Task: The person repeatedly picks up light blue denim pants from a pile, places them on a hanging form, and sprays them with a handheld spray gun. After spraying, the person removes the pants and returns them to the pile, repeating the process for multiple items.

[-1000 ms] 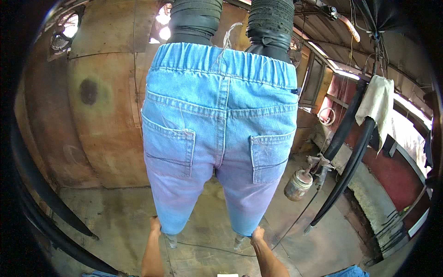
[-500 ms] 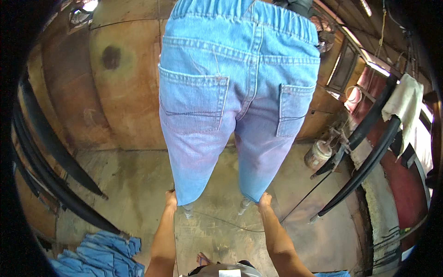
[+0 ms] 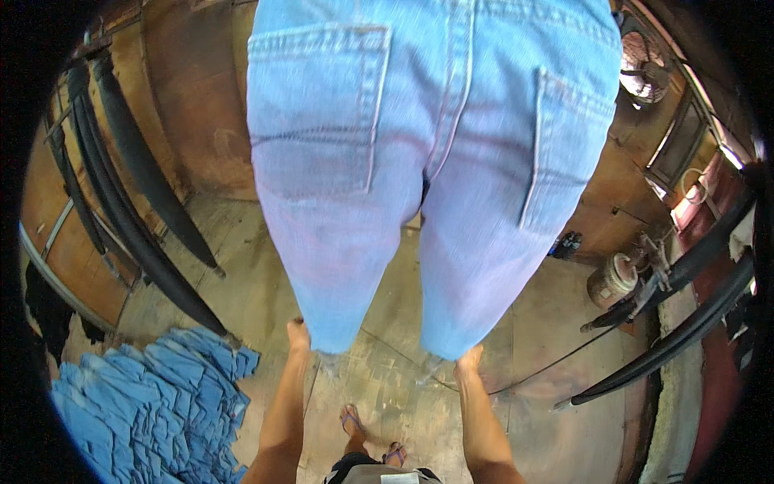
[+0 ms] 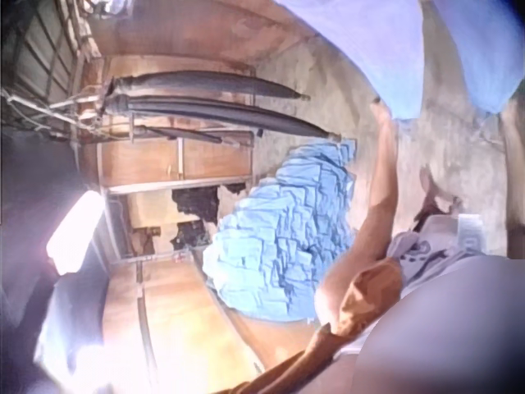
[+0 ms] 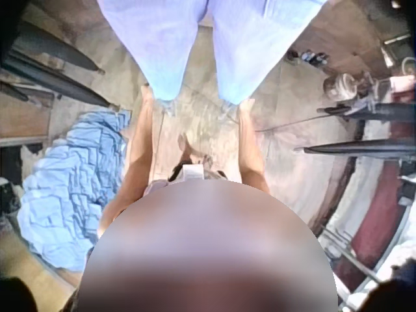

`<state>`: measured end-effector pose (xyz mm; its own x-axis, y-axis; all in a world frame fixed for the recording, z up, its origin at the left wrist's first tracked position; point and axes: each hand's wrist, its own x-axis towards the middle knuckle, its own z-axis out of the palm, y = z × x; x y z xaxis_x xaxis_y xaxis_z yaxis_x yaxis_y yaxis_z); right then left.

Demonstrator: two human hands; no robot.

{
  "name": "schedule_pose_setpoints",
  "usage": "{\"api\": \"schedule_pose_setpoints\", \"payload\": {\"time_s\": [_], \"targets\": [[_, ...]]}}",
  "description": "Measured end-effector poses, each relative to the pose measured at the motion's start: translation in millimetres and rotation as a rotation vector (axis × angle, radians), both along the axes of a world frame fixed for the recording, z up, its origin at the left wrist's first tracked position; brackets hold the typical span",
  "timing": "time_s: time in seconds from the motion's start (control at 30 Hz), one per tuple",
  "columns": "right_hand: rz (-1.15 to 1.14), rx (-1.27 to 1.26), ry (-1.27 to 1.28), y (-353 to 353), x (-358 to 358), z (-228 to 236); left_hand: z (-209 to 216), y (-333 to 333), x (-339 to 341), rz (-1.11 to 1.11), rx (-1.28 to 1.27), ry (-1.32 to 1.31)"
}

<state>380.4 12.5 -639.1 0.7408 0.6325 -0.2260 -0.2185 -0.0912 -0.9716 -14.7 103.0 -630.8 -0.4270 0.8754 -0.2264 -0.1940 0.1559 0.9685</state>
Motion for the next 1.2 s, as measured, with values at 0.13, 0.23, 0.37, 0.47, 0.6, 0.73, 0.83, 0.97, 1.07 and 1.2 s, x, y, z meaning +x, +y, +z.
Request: {"api": "schedule_pose_setpoints", "payload": {"time_s": [0.13,0.23,0.37,0.47,0.6,0.73,0.83,0.97,1.07,1.2], "targets": [[0.068,-0.031,-0.055,74.0,16.2,14.5,-15.9,52.1,24.2,0.086,-0.017,0.235],[0.065,-0.085,-0.053,118.5,25.7,20.2,-24.7,92.6,48.5,0.096,-0.075,0.272],[0.102,-0.001,-0.020,123.0,21.2,-9.1,-47.1,102.1,77.6,0.079,-0.004,0.148],[-0.085,0.127,-0.216,121.7,-5.8,-40.9,-59.7,102.5,99.1,0.189,0.017,0.309],[0.043,0.169,0.001,123.9,0.0,-61.7,-61.2,107.0,123.9,0.037,-0.111,0.281],[0.131,0.154,-0.132,87.0,12.7,-119.3,-72.1,75.8,118.5,0.017,-0.083,0.230],[0.027,0.164,0.022,34.0,3.9,-174.8,-103.2,18.2,94.5,0.020,-0.069,0.432],[-0.003,-0.227,0.145,-73.1,-20.3,-215.4,-161.6,-68.4,69.6,-0.073,-0.232,0.350],[0.104,-0.510,0.141,-155.1,-48.5,-239.2,-198.9,-125.2,58.7,-0.197,-0.319,0.484],[0.321,-0.857,0.168,-260.7,-102.6,-296.9,-285.0,-207.4,22.5,-0.281,-0.432,0.583]]}}
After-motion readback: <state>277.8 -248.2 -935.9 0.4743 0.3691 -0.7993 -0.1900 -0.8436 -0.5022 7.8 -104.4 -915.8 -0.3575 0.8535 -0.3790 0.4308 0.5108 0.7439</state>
